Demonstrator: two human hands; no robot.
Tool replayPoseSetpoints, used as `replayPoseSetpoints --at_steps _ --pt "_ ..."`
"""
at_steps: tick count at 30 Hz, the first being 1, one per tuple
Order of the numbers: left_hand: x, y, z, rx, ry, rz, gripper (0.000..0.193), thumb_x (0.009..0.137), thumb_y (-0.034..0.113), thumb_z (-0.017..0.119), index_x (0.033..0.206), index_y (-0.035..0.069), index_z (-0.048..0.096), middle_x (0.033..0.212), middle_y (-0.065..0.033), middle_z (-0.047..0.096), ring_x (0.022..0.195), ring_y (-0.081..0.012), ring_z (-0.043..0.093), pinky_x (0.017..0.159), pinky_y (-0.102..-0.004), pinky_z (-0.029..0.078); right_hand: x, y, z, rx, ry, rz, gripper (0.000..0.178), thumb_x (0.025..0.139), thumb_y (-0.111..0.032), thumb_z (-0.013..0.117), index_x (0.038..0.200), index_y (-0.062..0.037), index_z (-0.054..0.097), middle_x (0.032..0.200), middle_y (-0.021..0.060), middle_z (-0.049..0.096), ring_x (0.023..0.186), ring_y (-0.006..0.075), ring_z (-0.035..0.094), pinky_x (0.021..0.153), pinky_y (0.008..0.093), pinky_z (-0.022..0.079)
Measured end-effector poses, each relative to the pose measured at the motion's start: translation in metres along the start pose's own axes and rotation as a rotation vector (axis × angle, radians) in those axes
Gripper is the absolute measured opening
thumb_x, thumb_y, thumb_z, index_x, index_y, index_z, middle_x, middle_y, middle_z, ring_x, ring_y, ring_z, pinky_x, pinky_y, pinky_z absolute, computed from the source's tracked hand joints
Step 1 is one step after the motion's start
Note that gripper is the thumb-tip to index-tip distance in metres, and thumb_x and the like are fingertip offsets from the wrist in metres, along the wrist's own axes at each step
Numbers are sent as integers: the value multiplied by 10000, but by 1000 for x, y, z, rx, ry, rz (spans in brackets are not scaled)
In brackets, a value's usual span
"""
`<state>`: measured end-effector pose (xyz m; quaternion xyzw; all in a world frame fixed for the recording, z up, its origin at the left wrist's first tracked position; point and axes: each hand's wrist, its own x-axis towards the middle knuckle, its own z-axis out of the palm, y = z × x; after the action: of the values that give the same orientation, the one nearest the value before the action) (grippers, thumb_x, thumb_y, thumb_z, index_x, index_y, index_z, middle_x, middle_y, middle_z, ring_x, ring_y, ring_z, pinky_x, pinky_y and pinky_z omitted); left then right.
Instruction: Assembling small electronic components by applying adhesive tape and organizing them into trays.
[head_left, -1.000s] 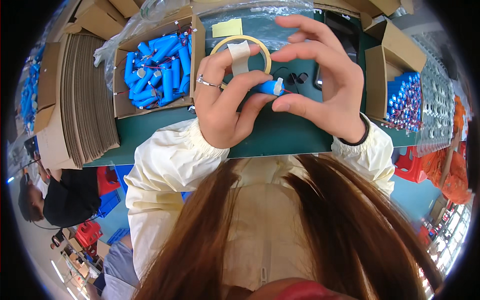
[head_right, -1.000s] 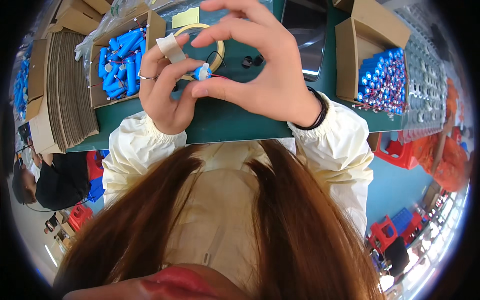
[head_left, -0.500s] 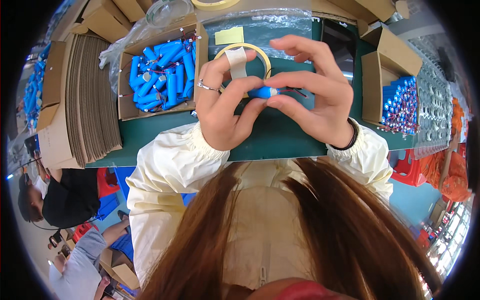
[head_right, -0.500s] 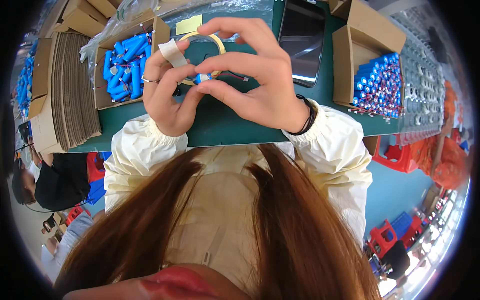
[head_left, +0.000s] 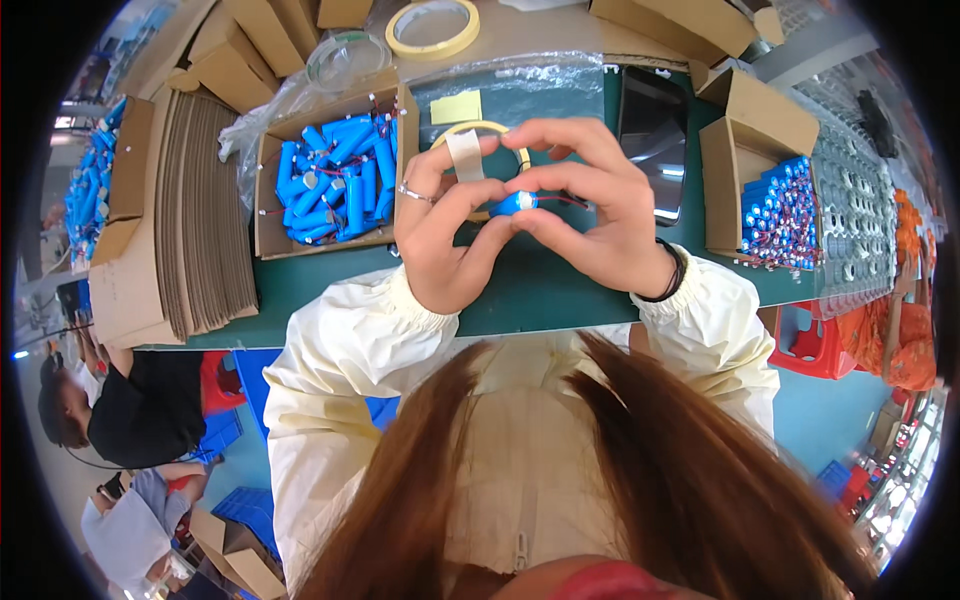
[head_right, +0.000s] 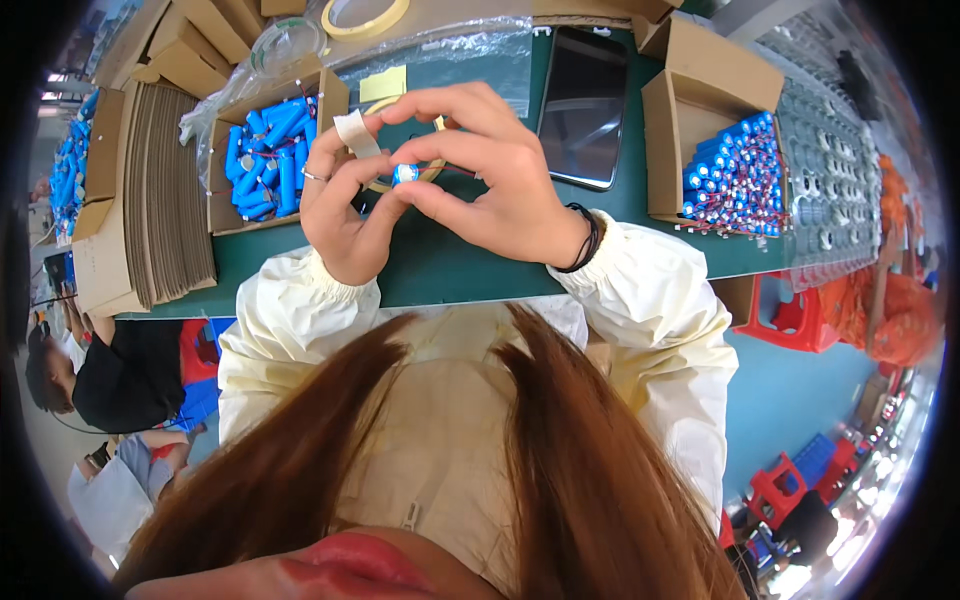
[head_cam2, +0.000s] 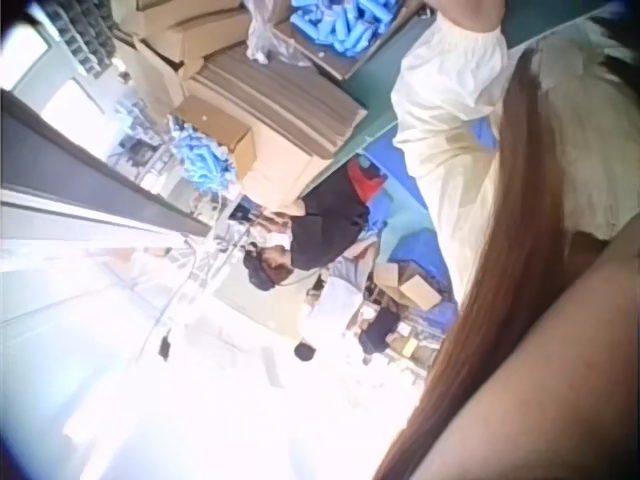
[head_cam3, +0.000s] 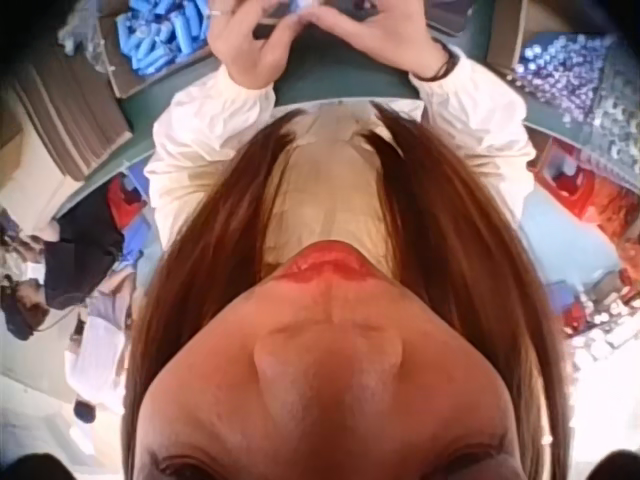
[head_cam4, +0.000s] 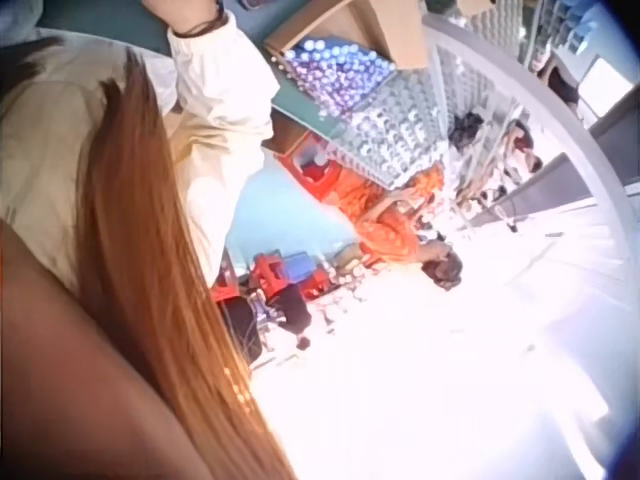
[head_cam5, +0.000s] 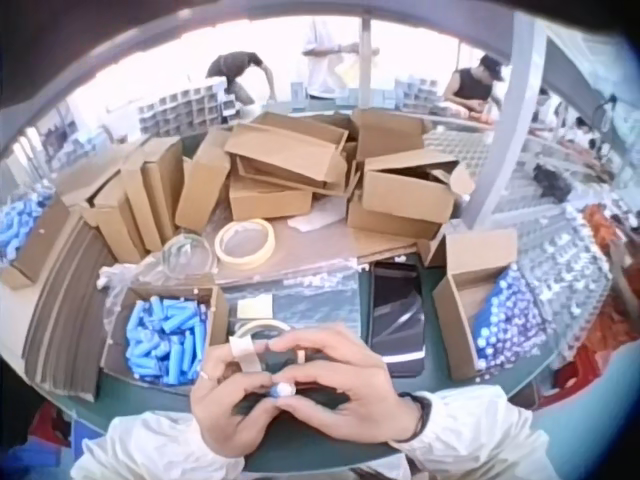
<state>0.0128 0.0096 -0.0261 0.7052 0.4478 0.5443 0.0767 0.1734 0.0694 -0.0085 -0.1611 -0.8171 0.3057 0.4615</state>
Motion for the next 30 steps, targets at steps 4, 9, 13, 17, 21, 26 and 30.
replayPoseSetpoints --at_steps 4,9,13,17,21,26,30 --pt "-2 -3 1 -15 19 -44 237 618 -5 730 827 -25 621 1061 -176 553 961 -304 542 707 -324 470 2 -1 0 30 29 -14 211 662 -52 712 854 -22 632 1072 120 584 919 249 533 736 317 442" --pt "-6 4 1 7 29 -55 231 621 5 735 825 -11 626 1035 -162 567 940 -292 558 716 -318 459 -5 -1 8 13 87 -102 188 671 -22 681 847 -1 619 1047 119 589 923 290 538 801 363 428" --pt "-10 4 6 49 40 -29 225 623 9 737 819 -1 626 1045 -155 566 937 -297 559 701 -320 459 -11 -6 8 -39 149 -140 166 674 -16 664 838 -7 638 1035 78 597 915 276 521 806 357 428" --pt "-10 5 7 55 51 -25 224 623 6 733 818 -10 623 1061 -157 560 960 -296 552 758 -340 452 -11 -4 8 -28 159 -146 159 684 -23 660 843 -13 650 1036 64 607 915 269 507 797 343 432" --pt "-5 7 5 88 63 6 209 629 -5 720 812 -18 619 1067 -161 557 978 -309 540 819 -362 432 -10 6 10 13 126 -137 187 713 -44 658 899 -25 652 1085 68 595 944 265 500 818 350 422" --pt "8 16 -9 284 63 87 214 619 -7 723 810 -13 628 1069 -163 557 986 -313 529 830 -369 426 -8 6 5 1 127 -134 262 720 -65 669 979 -34 645 1161 77 560 964 256 497 842 348 410" --pt "27 22 -37 397 155 96 218 609 8 730 803 -7 633 1071 -163 559 990 -328 514 826 -383 426 -6 4 2 9 205 -88 321 697 -111 698 1004 -38 640 1188 76 537 940 246 509 817 337 424"
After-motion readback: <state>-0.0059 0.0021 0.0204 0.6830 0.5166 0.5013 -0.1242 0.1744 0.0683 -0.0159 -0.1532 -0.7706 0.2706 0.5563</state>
